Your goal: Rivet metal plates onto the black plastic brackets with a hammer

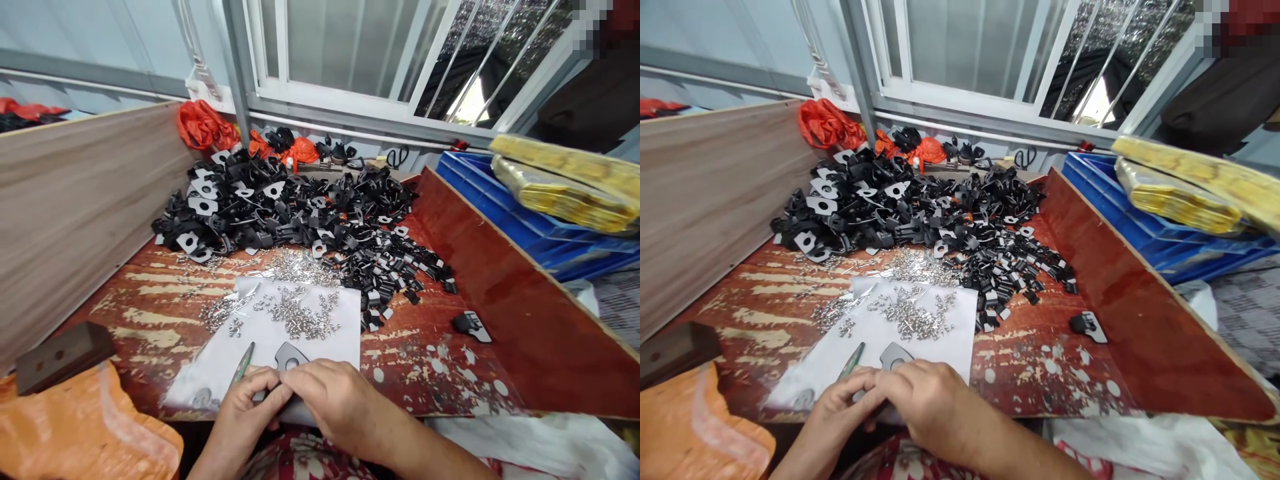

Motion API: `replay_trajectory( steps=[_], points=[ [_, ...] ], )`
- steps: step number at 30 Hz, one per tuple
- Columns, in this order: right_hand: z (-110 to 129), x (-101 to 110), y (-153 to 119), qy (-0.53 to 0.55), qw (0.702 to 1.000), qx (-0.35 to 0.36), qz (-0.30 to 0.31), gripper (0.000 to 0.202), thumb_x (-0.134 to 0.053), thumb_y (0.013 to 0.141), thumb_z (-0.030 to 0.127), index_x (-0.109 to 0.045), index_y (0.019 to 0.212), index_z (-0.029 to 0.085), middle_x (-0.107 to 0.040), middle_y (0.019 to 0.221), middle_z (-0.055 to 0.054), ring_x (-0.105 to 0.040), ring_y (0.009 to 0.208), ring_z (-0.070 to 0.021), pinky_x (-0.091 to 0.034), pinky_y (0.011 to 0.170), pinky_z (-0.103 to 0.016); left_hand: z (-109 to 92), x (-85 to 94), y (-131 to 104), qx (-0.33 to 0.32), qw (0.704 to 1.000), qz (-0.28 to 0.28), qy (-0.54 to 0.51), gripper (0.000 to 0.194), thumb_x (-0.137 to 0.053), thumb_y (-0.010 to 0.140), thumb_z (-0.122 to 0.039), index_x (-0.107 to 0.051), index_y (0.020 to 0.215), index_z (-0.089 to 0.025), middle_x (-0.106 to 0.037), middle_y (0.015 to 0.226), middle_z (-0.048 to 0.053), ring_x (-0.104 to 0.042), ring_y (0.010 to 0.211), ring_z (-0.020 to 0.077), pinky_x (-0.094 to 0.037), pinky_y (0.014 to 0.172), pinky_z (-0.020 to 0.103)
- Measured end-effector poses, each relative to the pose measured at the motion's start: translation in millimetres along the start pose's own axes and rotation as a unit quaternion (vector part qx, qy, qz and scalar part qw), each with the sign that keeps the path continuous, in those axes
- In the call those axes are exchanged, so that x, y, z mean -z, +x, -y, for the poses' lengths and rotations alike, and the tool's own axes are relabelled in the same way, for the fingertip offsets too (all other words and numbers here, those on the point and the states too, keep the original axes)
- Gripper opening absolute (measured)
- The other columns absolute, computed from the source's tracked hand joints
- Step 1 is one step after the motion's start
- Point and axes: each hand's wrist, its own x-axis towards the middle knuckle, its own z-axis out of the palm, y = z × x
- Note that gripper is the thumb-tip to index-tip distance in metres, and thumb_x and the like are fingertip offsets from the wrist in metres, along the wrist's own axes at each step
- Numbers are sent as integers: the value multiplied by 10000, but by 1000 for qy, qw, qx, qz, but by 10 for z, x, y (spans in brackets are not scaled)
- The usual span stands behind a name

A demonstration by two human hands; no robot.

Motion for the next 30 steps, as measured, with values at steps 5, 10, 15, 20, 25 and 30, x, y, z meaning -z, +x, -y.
replay_trajectory(
  steps=[5, 10, 15, 20, 25, 30],
  points=[
    [-8, -252, -60, 60, 996, -29, -61, 333, -480, 978, 109, -596, 1283, 177, -747, 1020, -53, -688, 864, -176, -559, 783, -287, -26, 86, -43, -16, 999, -34, 24, 429, -742, 766, -578, -659, 601, -190, -508, 700, 19, -499, 649, 195, -439, 433, 230],
    [-530, -166, 270, 10, 996, -86, -18, 285, -495, 1006, 138, -659, 1229, 202, -761, 1091, -39, -707, 949, -139, -538, 865, -240, -24, 148, -84, -11, 996, -92, 10, 395, -764, 750, -530, -617, 609, -192, -512, 720, -6, -417, 569, 134, -360, 427, 199],
    [-1328, 41, 907, -188, 964, -146, 117, 226, -532, 943, 38, -727, 974, 150, -750, 936, -96, -666, 944, -209, -485, 834, -279, -40, 178, -131, 29, 994, -84, -66, 417, -760, 764, -538, -609, 620, -176, -506, 746, -22, -365, 540, 95, -326, 448, 184],
    [-1470, -63, 1143, -191, 963, -98, 160, 184, -554, 913, 19, -695, 924, 137, -724, 879, -110, -633, 898, -206, -439, 875, -287, -54, 238, -128, 49, 983, -88, -153, 433, -816, 708, -521, -587, 580, -177, -432, 583, -51, -303, 501, 87, -280, 424, 174],
    [-1484, -11, 1009, -174, 972, -106, 114, 305, -519, 797, -67, -675, 986, 115, -705, 907, -126, -612, 919, -225, -434, 872, -312, -129, 287, -147, 68, 961, -93, -253, 322, -826, 705, -444, -704, 692, -146, -487, 607, -27, -347, 509, 87, -353, 426, 180],
    [-1005, 113, 701, -70, 990, -120, 0, 174, -544, 926, 89, -698, 930, 171, -730, 927, -62, -647, 875, -184, -483, 819, -292, -202, 258, -153, 51, 927, -113, -353, 312, -821, 713, -436, -754, 745, -133, -618, 726, 37, -453, 570, 121, -423, 402, 201]
  ],
)
